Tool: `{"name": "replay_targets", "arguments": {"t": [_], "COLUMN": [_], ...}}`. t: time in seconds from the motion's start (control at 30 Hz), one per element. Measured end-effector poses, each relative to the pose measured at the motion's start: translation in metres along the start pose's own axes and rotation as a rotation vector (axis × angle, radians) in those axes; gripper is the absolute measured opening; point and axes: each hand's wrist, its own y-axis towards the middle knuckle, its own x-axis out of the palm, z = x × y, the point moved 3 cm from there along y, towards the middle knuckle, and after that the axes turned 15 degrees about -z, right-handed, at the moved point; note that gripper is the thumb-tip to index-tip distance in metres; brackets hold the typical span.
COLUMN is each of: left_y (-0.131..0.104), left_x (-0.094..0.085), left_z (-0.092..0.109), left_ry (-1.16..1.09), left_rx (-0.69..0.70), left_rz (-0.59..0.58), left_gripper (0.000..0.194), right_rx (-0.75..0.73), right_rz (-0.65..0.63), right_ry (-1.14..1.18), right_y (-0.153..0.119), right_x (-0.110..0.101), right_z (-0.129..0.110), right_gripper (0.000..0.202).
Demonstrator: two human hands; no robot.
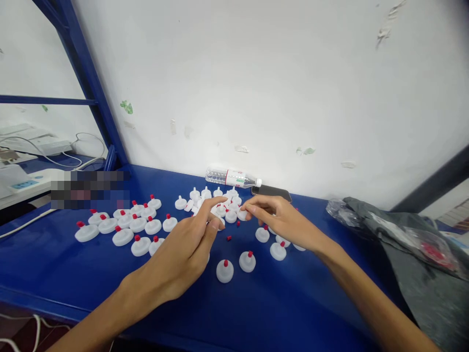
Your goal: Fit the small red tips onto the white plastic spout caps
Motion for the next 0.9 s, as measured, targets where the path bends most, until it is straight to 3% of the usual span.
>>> {"name": "replay_targets", "arguments": {"t": [0.1, 0.27, 0.4, 0.57, 0.77, 0.83, 0.9], "left_y": [0.0, 0.001, 0.001, 0.0, 0.0, 0.001, 0.002], "left_x": [0.001, 0.001, 0.0, 0.0, 0.0, 0.0, 0.0], "left_z": [0.002, 0.004, 0.003, 0.004, 0.003, 0.001, -0.001], "left_ry": [0.012, 0.043, 0.051, 0.065, 0.044, 0.061, 0.086], "left_rx": [0.01, 0.03, 0.015, -0.024, -0.018, -0.017, -0.012], "left_rz": [0.039, 0.069, 0.047, 0.008, 0.045, 0.029, 0.023], "left_gripper": [0.048, 0.048, 0.049, 0.05, 0.047, 0.046, 0.045], "right_rx": [0.095, 0.124, 0.179, 0.215, 0.205, 0.163, 0.125], "right_rz": [0.041, 0.065, 0.018, 0.051, 0.112, 0.075, -0.072], "right_ry": [-0.135, -0.242, -0.25, -0.315, -0.422, -0.445, -0.391], "right_y": [0.004, 0.008, 0.009, 0.011, 0.005, 0.001, -0.003], "right_x": [0.003, 0.011, 0.011, 0.009, 0.003, 0.0, 0.0], "right_z": [0.011, 0.025, 0.031, 0.04, 0.031, 0.021, 0.013], "right_gripper": [0.027, 0.027, 0.026, 0.028, 0.021, 0.017, 0.013]}}
